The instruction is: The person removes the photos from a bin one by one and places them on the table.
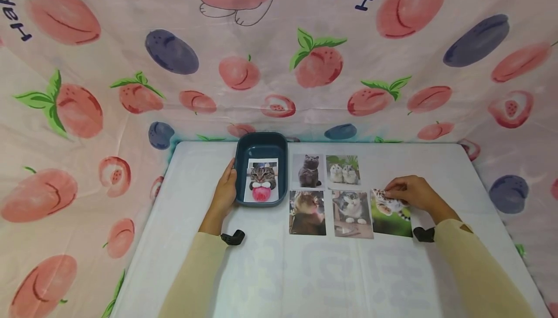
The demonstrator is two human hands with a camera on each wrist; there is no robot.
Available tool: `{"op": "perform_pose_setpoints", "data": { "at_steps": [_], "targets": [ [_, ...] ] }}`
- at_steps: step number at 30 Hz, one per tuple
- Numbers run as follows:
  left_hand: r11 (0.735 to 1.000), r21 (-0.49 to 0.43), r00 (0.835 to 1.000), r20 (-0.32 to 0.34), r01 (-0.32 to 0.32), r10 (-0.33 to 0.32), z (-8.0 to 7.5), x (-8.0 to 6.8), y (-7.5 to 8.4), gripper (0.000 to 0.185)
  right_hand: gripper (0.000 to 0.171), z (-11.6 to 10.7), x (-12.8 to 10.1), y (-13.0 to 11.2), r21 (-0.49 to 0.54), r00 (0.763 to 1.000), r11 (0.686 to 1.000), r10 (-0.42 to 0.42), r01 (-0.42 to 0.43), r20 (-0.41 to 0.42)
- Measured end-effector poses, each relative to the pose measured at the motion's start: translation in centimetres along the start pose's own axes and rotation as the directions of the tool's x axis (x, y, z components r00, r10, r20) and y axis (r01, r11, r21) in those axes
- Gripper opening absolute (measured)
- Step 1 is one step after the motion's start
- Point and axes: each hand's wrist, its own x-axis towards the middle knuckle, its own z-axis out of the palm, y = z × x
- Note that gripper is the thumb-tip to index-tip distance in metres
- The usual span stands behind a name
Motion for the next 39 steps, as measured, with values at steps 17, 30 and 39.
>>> {"op": "perform_pose_setpoints", "data": {
  "at_steps": [17,30,39],
  "targets": [
    [1.0,0.003,1.0,0.001,0.004,-0.004,-0.1,-0.1,0.3,0.053,0.04,0.0,0.2,-0.7,-0.053,0.998,0.997,0.052,-0.053,-0.028],
    [1.0,-0.019,1.0,0.005,-0.002,0.002,0.1,0.0,0.1,0.051,0.042,-0.1,1.5,-3.8,-0.021,0.999,0.999,0.037,-0.038,-0.04],
    [1.0,-0.024,1.0,0.01,-0.002,0.002,0.1,0.1,0.0,0.052,0.033,1.3,5.4,-10.1,-0.078,0.97,0.976,-0.21,0.201,-0.119]
  ]
}}
